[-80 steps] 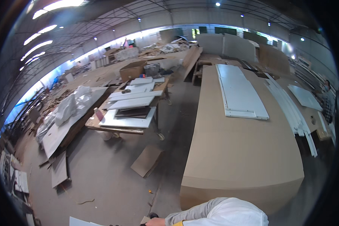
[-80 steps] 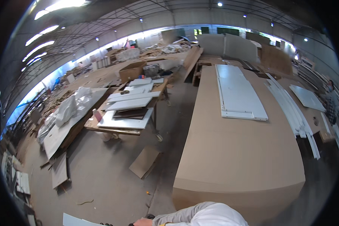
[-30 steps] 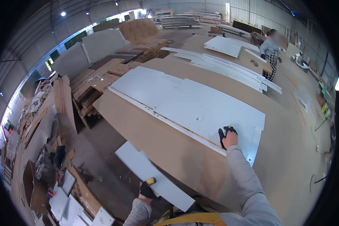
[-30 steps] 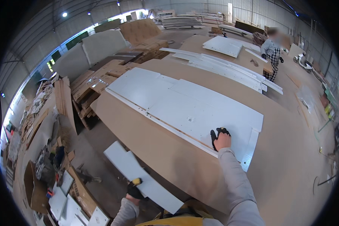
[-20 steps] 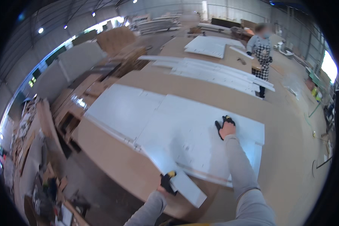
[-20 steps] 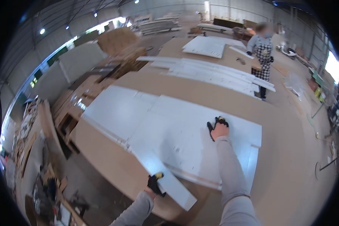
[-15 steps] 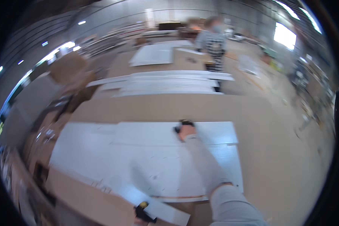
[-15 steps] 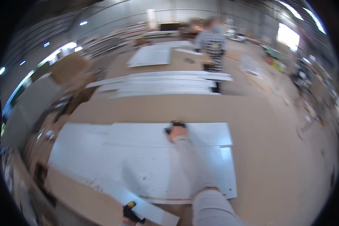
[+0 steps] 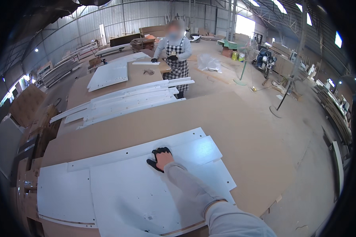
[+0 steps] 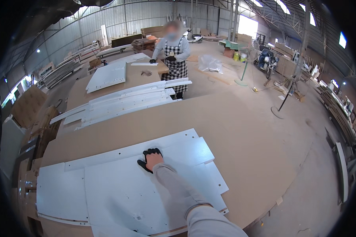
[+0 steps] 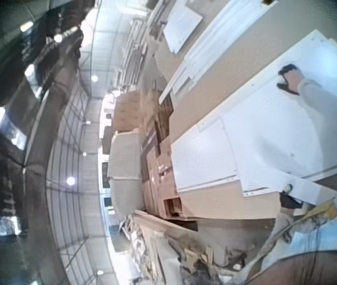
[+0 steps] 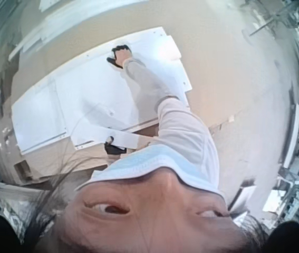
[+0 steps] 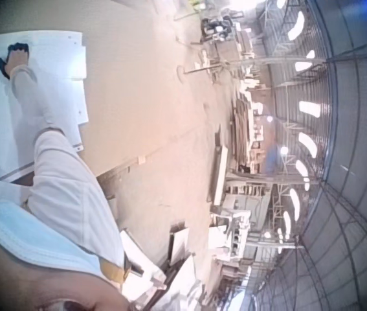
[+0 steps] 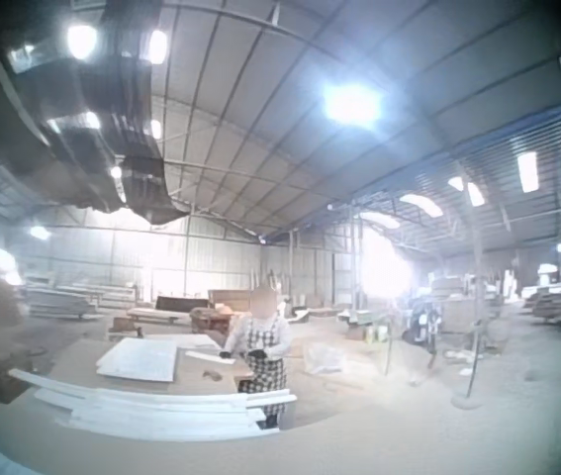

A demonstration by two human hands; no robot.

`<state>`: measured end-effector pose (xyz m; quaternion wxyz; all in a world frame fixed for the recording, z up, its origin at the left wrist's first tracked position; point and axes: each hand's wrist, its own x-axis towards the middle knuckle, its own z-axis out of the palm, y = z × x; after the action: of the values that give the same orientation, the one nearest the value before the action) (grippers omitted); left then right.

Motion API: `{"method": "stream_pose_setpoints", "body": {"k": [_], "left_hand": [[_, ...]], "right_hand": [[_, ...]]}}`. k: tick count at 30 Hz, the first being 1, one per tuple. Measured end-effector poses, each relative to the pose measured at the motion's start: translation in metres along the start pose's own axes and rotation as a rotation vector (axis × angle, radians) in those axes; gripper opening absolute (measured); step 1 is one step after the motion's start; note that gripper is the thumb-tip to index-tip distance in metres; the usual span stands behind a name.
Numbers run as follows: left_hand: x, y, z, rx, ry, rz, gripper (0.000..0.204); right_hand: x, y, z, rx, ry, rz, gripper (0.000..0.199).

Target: The person assembles white and brown flat-pack furniture panels on a large workbench. They align pre-drilled holes, insert small wooden dowels, and fit side panels into place. The person handles multiple panel types and repeatedly adjusts alignment to complete the assembly.

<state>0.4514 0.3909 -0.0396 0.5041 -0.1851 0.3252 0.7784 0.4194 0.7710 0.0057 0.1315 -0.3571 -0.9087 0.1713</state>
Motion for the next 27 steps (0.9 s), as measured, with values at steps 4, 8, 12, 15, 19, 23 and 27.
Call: {"method": "stream_pose_setpoints", "body": {"k": [4,8,12,15,19,23,27], "left_hand": [[-0.022,-0.004,-0.011,-0.030,-0.054,-0.053,0.061],[-0.049,-0.010,-0.032,-0.068,-0.083,-0.122,0.064],[-0.082,-0.016,-0.059,-0.145,-0.128,-0.209,0.067],[-0.109,-0.017,-0.087,-0.240,-0.159,-0.302,0.069],[-0.123,-0.005,-0.084,-0.161,-0.353,-0.264,0.072],[-0.152,-0.002,-0.032,-0.176,-0.409,-0.108,0.061],[-0.160,0.014,0.006,-0.030,-0.499,0.078,0.058]], "right_hand": [[-0.050,-0.006,-0.004,0.004,0.057,-0.015,0.036],[-0.086,-0.002,-0.002,-0.068,-0.248,0.035,0.058],[-0.206,-0.039,-0.019,0.294,-0.381,-0.380,0.069],[-0.283,-0.068,-0.071,-0.115,-0.987,-0.511,0.048],[-0.336,-0.078,-0.137,-0.215,-0.858,-0.557,0.059],[-0.355,-0.086,-0.116,-0.305,-0.337,-0.576,0.056],[-0.322,-0.108,-0.144,-0.267,-0.245,-0.608,0.031]]}}
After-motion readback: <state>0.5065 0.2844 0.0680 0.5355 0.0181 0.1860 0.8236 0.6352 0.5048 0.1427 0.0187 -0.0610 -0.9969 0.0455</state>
